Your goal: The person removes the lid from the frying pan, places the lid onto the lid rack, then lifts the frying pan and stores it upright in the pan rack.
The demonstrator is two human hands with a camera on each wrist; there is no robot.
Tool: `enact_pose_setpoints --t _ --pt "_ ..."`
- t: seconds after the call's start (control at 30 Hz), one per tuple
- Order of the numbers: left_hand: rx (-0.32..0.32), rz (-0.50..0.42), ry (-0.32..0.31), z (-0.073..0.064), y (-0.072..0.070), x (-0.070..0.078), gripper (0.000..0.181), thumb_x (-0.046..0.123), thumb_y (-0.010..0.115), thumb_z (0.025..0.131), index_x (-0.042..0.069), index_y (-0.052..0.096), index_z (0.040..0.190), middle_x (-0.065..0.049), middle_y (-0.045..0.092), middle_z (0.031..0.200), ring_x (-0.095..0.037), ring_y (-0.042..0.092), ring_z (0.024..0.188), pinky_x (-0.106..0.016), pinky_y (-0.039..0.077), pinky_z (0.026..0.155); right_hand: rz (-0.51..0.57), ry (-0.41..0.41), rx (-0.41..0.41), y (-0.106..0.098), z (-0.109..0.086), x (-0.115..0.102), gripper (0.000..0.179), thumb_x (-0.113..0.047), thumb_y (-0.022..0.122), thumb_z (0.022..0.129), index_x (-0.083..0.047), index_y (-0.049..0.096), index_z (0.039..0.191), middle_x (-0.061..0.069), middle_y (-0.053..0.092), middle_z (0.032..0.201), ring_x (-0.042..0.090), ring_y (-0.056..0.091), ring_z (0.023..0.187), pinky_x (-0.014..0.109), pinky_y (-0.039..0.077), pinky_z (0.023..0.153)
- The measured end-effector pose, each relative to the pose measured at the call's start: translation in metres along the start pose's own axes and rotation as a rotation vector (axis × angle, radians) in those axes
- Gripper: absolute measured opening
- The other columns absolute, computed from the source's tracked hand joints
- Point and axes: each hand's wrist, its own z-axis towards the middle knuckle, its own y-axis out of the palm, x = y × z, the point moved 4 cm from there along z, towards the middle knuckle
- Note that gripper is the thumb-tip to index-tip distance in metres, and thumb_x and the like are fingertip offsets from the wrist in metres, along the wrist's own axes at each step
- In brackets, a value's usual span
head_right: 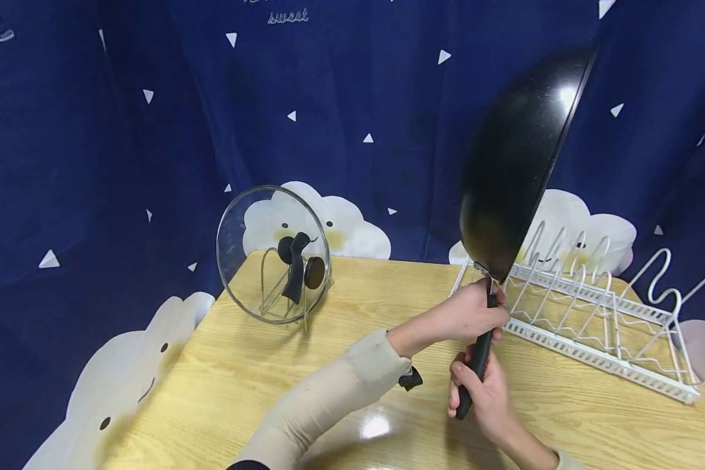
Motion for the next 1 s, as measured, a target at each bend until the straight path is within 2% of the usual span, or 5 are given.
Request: enact_pose_setpoints --t 0.33,0.43,0.53,0.83,1.0 --pt "-0.018 -0.015 -0.011 0.008 0.016 0.000 0.008 0.010 0.059 0.085 0.013 0.052 0.083 0.006 0.056 0.048 0.000 0.055 0.045 -0.011 0.041 0.052 0.124 -0.034 -0.028 -0.006 -0.009 -0.003 0.034 0.017 0.015 0.092 -0.010 0.034 0.099 0.013 0.027 0.071 0.026 0.032 0.043 0.031 0.043 0.033" --pt "-0.022 -0.011 -0.028 0.009 0.022 -0.001 0.010 0.012 0.058 0.086 0.013 0.052 0.078 0.007 0.056 0.048 0.000 0.055 0.045 -0.014 0.039 0.046 0.154 -0.040 -0.031 -0.007 -0.012 -0.003 0.033 0.017 0.014 0.093 -0.009 0.034 0.100 0.013 0.028 0.071 0.027 0.031 0.044 0.029 0.045 0.035" --pt "-0.038 -0.031 -0.029 0.009 0.027 -0.003 0.018 0.011 0.057 0.086 0.012 0.050 0.069 0.006 0.055 0.047 -0.002 0.055 0.043 -0.018 0.036 0.041 0.201 -0.054 -0.037 -0.007 -0.015 -0.003 0.033 0.017 0.012 0.093 -0.008 0.033 0.100 0.014 0.027 0.072 0.027 0.028 0.044 0.032 0.038 0.033" --pt "-0.026 -0.009 -0.086 0.012 0.038 -0.010 0.025 0.016 0.057 0.087 0.013 0.049 0.064 0.007 0.055 0.046 -0.001 0.055 0.043 -0.018 0.036 0.042 0.365 -0.081 -0.064 -0.009 -0.021 -0.001 0.034 0.017 0.006 0.092 -0.004 0.031 0.101 0.012 0.028 0.073 0.026 0.025 0.045 0.036 0.021 0.032" --pt "-0.030 -0.075 -0.105 0.014 0.043 -0.016 0.028 0.020 0.058 0.089 0.013 0.048 0.064 0.005 0.055 0.047 -0.004 0.056 0.042 -0.017 0.040 0.046 0.405 -0.084 -0.058 -0.010 -0.024 0.002 0.034 0.016 0.005 0.093 -0.003 0.031 0.102 0.013 0.027 0.074 0.024 0.025 0.047 0.035 0.020 0.033"
